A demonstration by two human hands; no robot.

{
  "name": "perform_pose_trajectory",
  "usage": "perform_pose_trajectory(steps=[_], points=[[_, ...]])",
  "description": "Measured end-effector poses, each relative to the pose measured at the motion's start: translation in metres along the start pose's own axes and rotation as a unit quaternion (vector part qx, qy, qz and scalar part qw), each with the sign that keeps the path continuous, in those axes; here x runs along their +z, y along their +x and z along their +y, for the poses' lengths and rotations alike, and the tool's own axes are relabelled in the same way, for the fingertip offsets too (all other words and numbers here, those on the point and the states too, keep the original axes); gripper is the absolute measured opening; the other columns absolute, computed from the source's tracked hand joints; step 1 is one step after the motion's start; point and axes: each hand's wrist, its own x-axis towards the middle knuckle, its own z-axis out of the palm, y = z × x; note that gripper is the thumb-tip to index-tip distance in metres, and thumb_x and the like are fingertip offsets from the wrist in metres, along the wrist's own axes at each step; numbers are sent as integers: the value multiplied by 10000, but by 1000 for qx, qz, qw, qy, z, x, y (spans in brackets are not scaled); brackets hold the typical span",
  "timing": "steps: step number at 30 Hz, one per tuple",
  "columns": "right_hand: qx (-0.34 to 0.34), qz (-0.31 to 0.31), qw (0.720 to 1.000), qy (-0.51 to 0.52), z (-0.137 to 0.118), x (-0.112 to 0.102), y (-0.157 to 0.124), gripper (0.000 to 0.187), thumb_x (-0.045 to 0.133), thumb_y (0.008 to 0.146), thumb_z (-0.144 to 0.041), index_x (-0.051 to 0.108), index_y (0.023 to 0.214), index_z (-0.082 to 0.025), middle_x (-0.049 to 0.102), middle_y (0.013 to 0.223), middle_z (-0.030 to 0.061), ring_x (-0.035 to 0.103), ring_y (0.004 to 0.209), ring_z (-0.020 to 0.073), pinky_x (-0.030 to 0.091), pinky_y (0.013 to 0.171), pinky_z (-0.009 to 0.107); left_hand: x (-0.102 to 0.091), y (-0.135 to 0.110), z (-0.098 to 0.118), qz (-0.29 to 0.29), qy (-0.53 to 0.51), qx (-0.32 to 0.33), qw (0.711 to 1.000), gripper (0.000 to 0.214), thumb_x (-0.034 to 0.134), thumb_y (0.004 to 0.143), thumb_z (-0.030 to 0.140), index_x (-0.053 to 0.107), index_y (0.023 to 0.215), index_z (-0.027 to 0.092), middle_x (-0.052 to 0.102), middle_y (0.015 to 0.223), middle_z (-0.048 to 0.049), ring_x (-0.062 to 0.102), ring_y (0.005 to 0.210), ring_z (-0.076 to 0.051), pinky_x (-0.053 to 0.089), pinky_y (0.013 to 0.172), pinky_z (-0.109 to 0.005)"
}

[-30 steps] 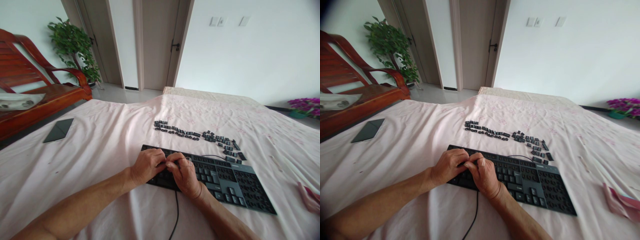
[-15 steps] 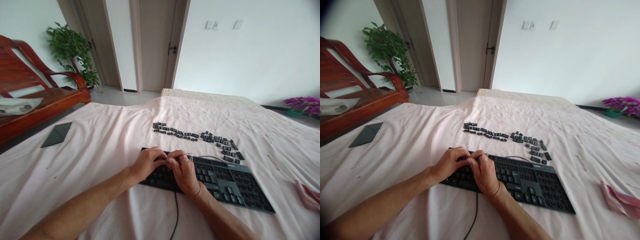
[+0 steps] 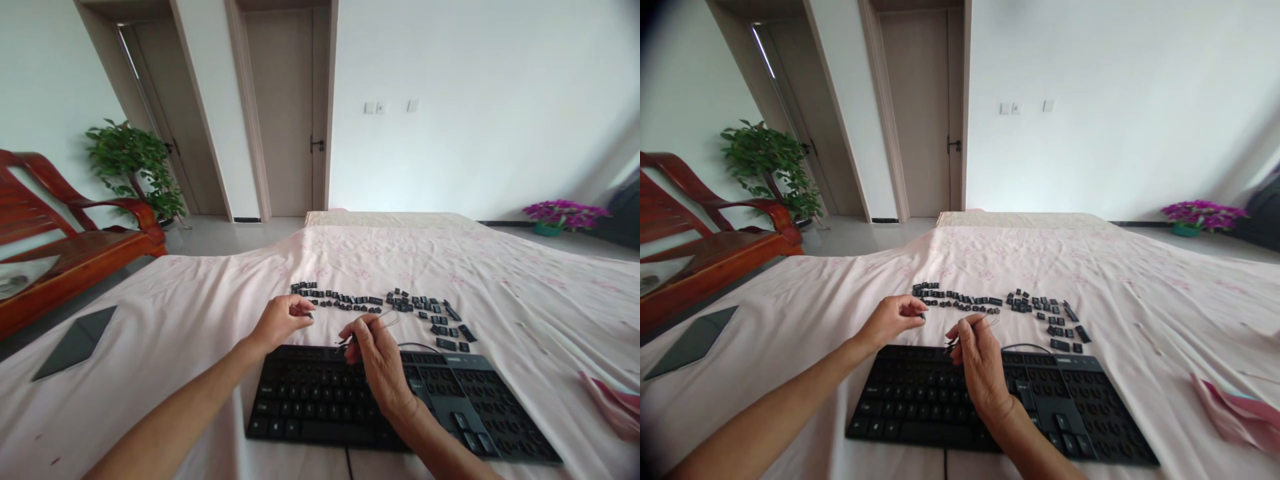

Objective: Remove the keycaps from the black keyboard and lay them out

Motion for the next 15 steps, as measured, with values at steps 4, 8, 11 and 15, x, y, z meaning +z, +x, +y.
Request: perform_pose_trajectory(steps=[4, 8, 11, 15], points=[[4, -32, 999, 11, 7, -7, 1, 347, 447, 939, -484, 549, 797, -185, 554, 601, -9, 529, 524, 124, 446, 518, 223, -2, 60, -10, 14, 34, 22, 999, 204, 687, 684, 198, 713, 878, 142, 737, 856, -60, 677, 792, -177, 529, 740, -274], [6, -26, 999, 25, 17, -10, -3, 347, 445, 944, -478, 553, 799, -182, 545, 592, -14, 526, 517, 118, 442, 519, 220, 7, 107, -21, 30, 121, 21, 992, 183, 684, 689, 214, 727, 861, 169, 745, 856, -41, 676, 795, -170, 515, 739, -258], [23, -17, 998, 47, 20, -11, -1, 354, 443, 941, -489, 551, 799, -183, 535, 563, -20, 521, 496, 118, 437, 497, 216, 15, 129, -28, 18, 146, 19, 989, 179, 681, 688, 208, 735, 856, 180, 749, 866, -31, 672, 783, -160, 498, 708, -239], [29, -25, 998, 54, 23, -11, 3, 358, 444, 941, -490, 551, 794, -182, 526, 552, -27, 516, 487, 113, 430, 486, 208, 23, 144, -37, -3, 181, 17, 983, 162, 674, 701, 241, 749, 837, 192, 750, 835, -22, 663, 752, -158, 476, 681, -234]])
